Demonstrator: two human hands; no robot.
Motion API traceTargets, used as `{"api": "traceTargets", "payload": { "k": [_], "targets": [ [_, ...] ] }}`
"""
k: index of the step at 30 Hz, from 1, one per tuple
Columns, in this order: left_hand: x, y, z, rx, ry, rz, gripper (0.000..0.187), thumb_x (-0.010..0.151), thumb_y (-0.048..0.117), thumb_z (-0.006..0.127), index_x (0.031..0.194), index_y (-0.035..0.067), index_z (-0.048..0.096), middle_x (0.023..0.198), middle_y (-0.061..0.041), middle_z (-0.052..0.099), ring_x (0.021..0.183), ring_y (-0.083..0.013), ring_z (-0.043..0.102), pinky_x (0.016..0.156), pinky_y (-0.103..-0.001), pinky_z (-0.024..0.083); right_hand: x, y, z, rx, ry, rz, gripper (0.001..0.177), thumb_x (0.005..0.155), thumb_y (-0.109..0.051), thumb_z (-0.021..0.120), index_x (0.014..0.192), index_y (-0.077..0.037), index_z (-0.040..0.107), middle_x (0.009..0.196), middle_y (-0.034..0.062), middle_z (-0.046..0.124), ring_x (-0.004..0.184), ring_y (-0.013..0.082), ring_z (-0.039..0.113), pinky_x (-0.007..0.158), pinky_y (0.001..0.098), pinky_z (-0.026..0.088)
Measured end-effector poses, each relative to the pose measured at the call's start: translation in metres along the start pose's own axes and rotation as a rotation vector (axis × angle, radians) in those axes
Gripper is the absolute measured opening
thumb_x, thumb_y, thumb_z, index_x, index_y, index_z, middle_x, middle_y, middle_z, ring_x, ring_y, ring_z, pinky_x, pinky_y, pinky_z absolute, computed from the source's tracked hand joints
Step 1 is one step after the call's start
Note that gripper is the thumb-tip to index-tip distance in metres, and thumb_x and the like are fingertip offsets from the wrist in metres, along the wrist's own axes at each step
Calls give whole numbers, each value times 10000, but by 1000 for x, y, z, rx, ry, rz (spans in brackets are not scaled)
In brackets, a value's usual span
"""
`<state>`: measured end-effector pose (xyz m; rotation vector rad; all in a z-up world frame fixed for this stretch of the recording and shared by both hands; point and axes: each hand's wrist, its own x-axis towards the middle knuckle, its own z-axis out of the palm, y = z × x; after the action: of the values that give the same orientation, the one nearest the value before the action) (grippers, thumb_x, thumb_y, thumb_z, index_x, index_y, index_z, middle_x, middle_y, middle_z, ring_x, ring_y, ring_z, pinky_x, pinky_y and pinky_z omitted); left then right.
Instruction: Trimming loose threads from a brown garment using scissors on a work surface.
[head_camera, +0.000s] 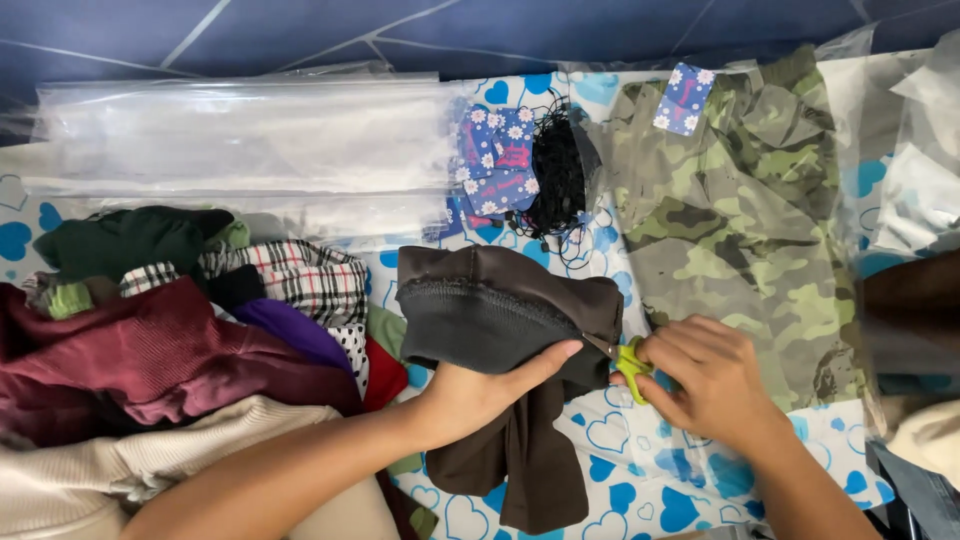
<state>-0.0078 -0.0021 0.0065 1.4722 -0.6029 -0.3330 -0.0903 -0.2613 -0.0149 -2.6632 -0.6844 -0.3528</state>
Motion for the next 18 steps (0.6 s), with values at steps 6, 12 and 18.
{"api": "traceTargets", "payload": {
  "k": [6,12,18],
  "targets": [
    [-4,-9,2,40,22,-58,199,925,307,754,984,134,678,939,-3,732,975,-186,725,979,-321,580,0,1,3,36,8,9,362,958,-446,602,735,-160,600,626,-18,600,513,139,555,550,311,504],
    [-11,-25,5,245,-60,-15,363,928,391,730,747,139,541,712,21,647,777,-155,673,887,-296,538,0,0,6,100,-16,26,376,992,-408,576,744,-126,591,681,5,626,552,175,586,560,331,482],
    [-1,-6,-2,-78,-79,-13,170,1020,241,646,919,104,637,860,-17,674,848,-179,687,812,-296,565,0,4,4,94,-10,22,391,977,-456,563,760,-130,571,657,15,586,546,194,551,574,354,468]
  ]
}}
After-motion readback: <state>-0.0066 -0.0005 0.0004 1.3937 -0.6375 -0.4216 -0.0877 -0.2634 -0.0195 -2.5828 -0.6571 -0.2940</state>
